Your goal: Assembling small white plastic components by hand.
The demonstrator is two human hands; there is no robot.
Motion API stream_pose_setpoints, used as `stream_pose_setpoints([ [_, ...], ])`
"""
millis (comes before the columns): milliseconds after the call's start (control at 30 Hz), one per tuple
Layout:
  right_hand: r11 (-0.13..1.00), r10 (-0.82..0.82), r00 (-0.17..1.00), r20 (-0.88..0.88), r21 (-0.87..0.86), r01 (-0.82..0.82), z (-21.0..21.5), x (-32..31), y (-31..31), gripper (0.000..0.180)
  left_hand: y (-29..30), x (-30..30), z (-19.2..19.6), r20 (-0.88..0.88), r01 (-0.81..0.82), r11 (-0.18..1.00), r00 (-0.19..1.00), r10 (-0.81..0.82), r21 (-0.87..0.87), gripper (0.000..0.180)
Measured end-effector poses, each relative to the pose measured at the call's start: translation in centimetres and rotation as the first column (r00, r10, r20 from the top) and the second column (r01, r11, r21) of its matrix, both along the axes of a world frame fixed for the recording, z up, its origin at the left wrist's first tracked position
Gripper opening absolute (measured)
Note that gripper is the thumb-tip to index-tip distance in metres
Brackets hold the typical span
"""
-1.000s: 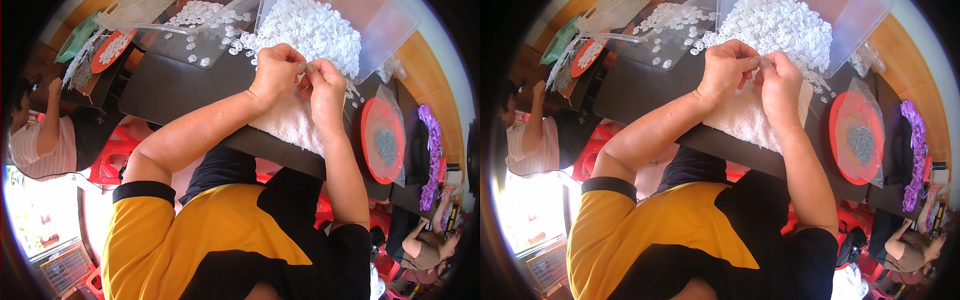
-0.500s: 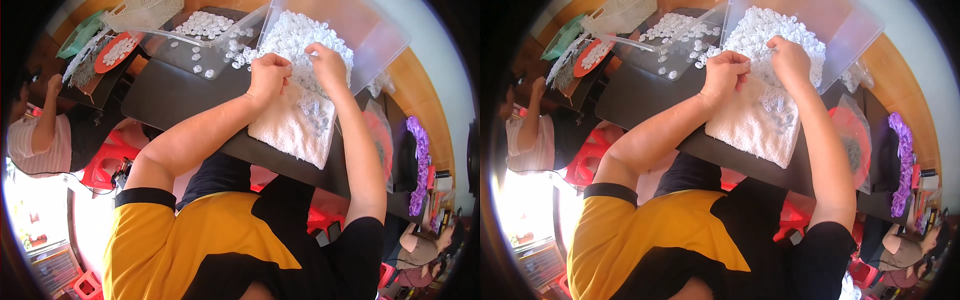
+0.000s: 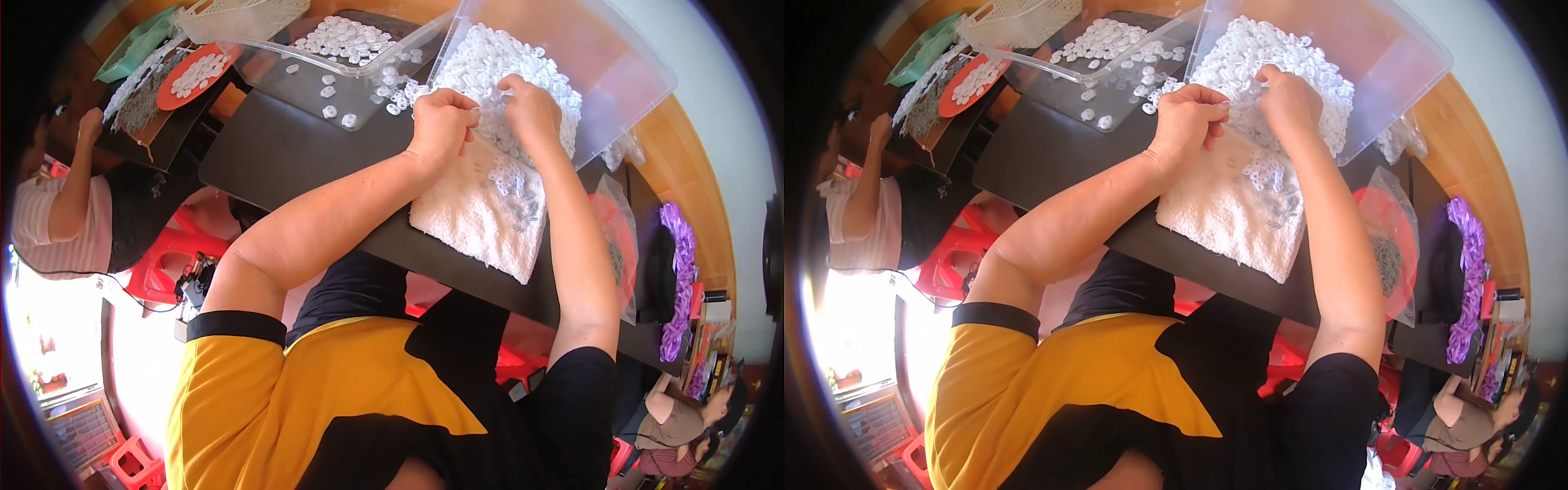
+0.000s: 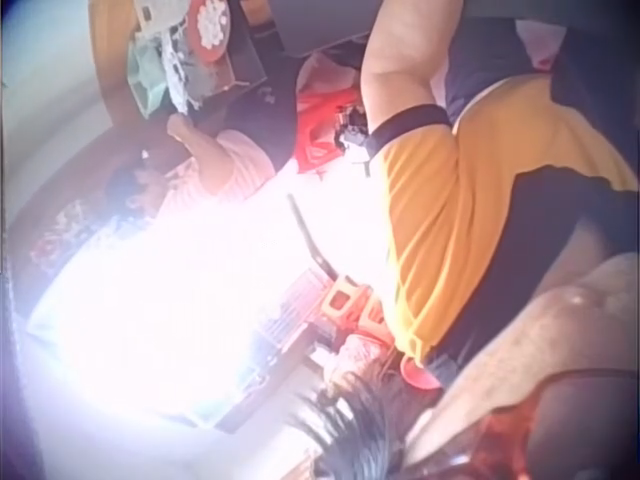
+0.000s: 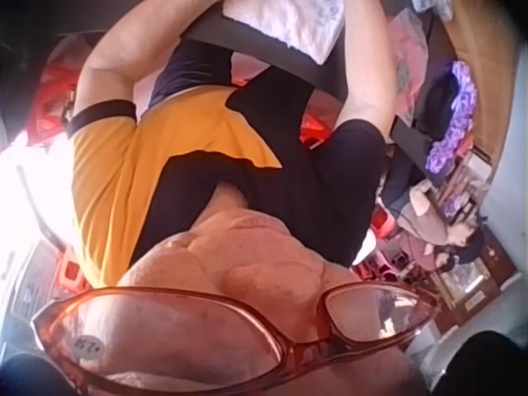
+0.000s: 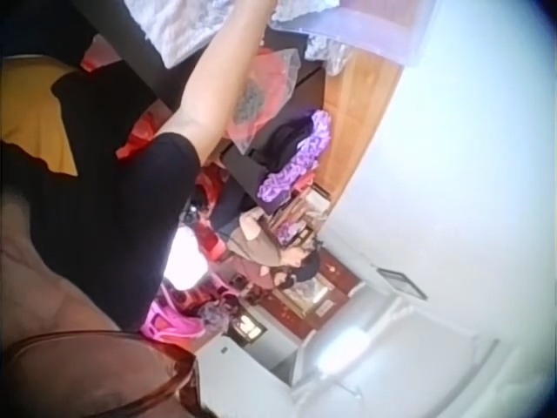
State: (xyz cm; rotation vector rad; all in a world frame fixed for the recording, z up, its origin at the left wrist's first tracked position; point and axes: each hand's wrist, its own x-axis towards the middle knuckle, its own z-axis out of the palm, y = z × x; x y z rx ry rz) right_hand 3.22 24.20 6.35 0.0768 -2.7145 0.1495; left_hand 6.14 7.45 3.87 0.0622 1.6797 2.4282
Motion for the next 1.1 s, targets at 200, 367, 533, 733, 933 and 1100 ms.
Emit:
stream_pose_setpoints([
  [200, 0.999, 0.005, 0.996, 0.088, -0.034, -0.002, -0.1, -0.3, 0.2, 0.020, 0.1, 0.0, -0.1, -0.007, -0.008, 1.000, 1.000, 0.008, 0.002, 0.007],
  [367, 0.999, -0.022, 0.996, 0.089, -0.035, 0.025, -0.2, -0.2, 0.0, 0.026, 0.0, 0.0, 0.2, -0.004, -0.020, 1.000, 1.000, 0.020, 0.006, 0.006],
  [533, 1.000, 0.000, 0.999, 0.040, 0.006, 0.000, -0.5, -0.3, 0.0, 0.027, 0.0, -0.1, 0.2, 0.006, -0.020, 1.000, 1.000, 0.020, 0.006, 0.006],
  [733, 0.999, -0.025, 0.997, 0.067, 0.022, 0.024, -0.8, -0.4, 0.1, 0.020, 0.0, 0.0, 0.2, -0.006, -0.025, 1.000, 1.000, 0.025, 0.012, 0.006],
  [933, 0.998, -0.045, 0.997, -0.057, 0.050, 0.048, -0.1, 1.6, -0.9, 0.024, -0.3, 0.0, 0.2, -0.010, -0.028, 0.999, 1.000, 0.028, 0.022, 0.007],
  [1100, 0.925, 0.120, 0.992, 0.040, -0.368, -0.097, 1.1, 5.0, -0.6, 0.018, -0.4, -0.1, 0.7, -0.030, -0.021, 0.999, 0.999, 0.022, 0.032, 0.008],
])
